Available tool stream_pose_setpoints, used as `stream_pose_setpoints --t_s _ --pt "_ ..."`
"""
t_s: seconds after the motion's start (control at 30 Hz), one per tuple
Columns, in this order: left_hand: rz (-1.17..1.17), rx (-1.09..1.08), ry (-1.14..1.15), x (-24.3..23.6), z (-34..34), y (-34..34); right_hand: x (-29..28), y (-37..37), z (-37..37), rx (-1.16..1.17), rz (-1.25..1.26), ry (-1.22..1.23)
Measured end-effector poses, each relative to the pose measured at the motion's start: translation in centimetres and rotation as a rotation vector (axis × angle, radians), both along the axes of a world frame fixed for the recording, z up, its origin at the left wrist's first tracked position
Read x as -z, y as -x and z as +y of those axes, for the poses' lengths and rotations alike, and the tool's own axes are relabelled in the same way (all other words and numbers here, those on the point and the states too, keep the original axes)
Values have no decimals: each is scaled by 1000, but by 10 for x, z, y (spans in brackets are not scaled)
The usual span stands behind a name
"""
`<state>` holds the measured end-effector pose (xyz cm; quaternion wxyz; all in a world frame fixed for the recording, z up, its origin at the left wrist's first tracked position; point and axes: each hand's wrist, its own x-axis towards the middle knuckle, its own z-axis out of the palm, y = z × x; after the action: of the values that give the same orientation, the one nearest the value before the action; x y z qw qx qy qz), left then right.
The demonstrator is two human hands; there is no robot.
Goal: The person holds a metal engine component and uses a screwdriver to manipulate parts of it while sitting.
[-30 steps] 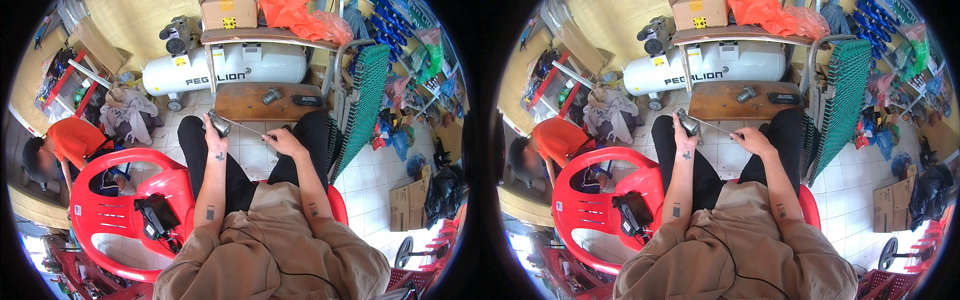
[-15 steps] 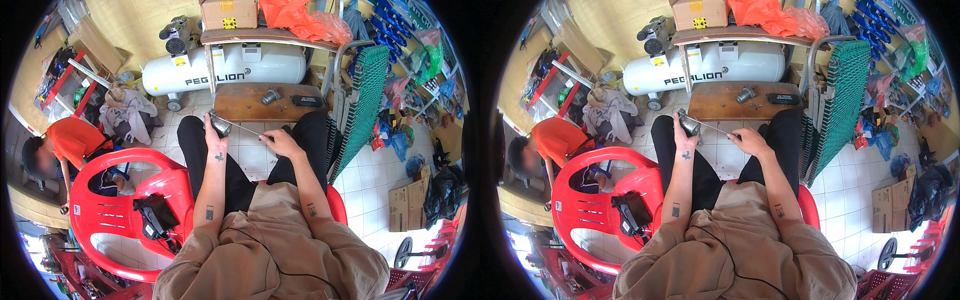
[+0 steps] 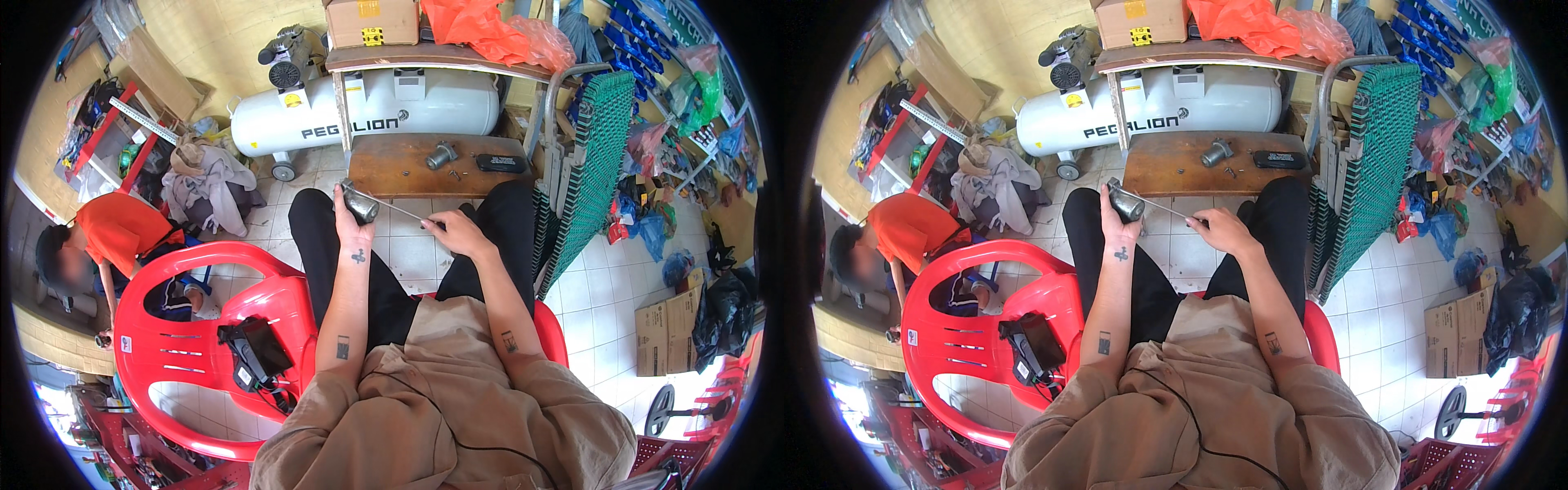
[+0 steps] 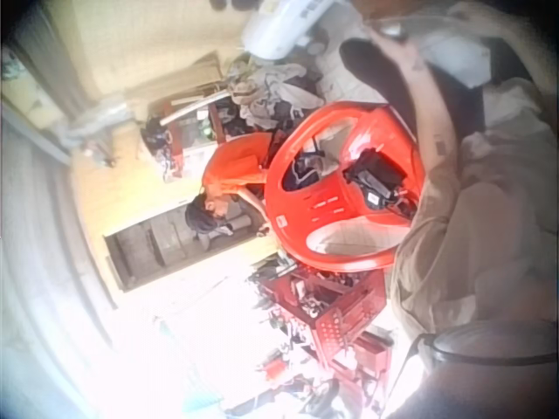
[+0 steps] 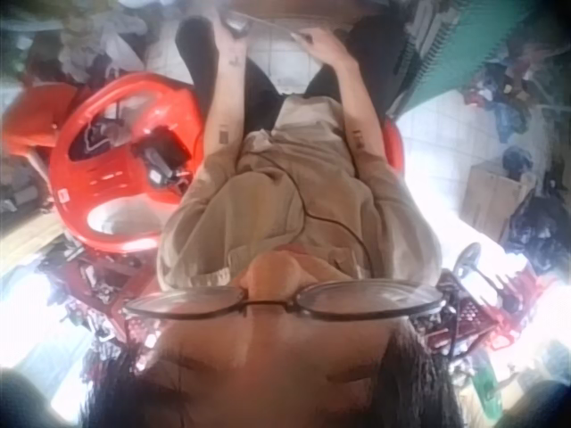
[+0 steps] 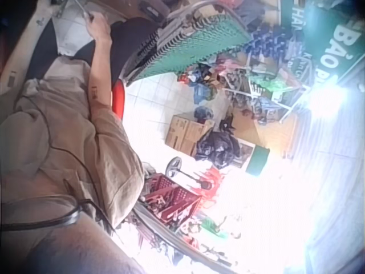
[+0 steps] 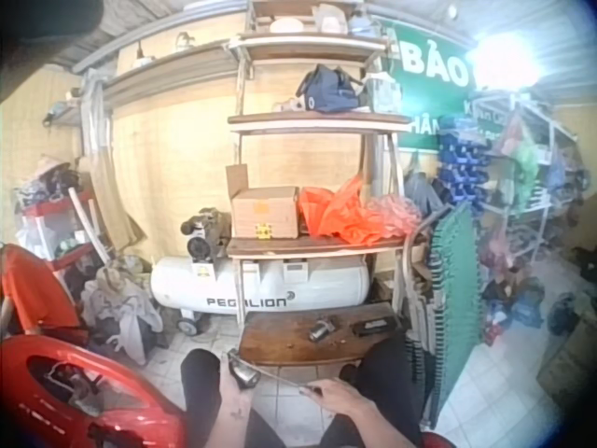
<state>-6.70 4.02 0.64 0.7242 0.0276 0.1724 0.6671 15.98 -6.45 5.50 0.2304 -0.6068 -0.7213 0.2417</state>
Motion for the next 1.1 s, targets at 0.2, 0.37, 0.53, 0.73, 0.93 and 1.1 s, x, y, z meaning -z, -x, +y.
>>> stream_pose_setpoints --t_s 0.2,0.37,0.53,0.73,0.93,1.1 --pt "28 6 -12 -4 -5 -1 -2 0 -1 5 6 20" --pt "93 -42 31 0 -3 0 -2 1 -1 2 -13 16" --pt "225 -124 104 -11 -8 -4 -1 1 -2 31 -48 8" --pt "359 -235 42 -12 -8 -2 -3 1 -2 22 35 -24" --pt "415 -275 -2 -17 -10 -1 -11 3 -3 34 84 -63" --pt "410 -281 6 -15 -9 0 -3 2 0 38 251 -85"
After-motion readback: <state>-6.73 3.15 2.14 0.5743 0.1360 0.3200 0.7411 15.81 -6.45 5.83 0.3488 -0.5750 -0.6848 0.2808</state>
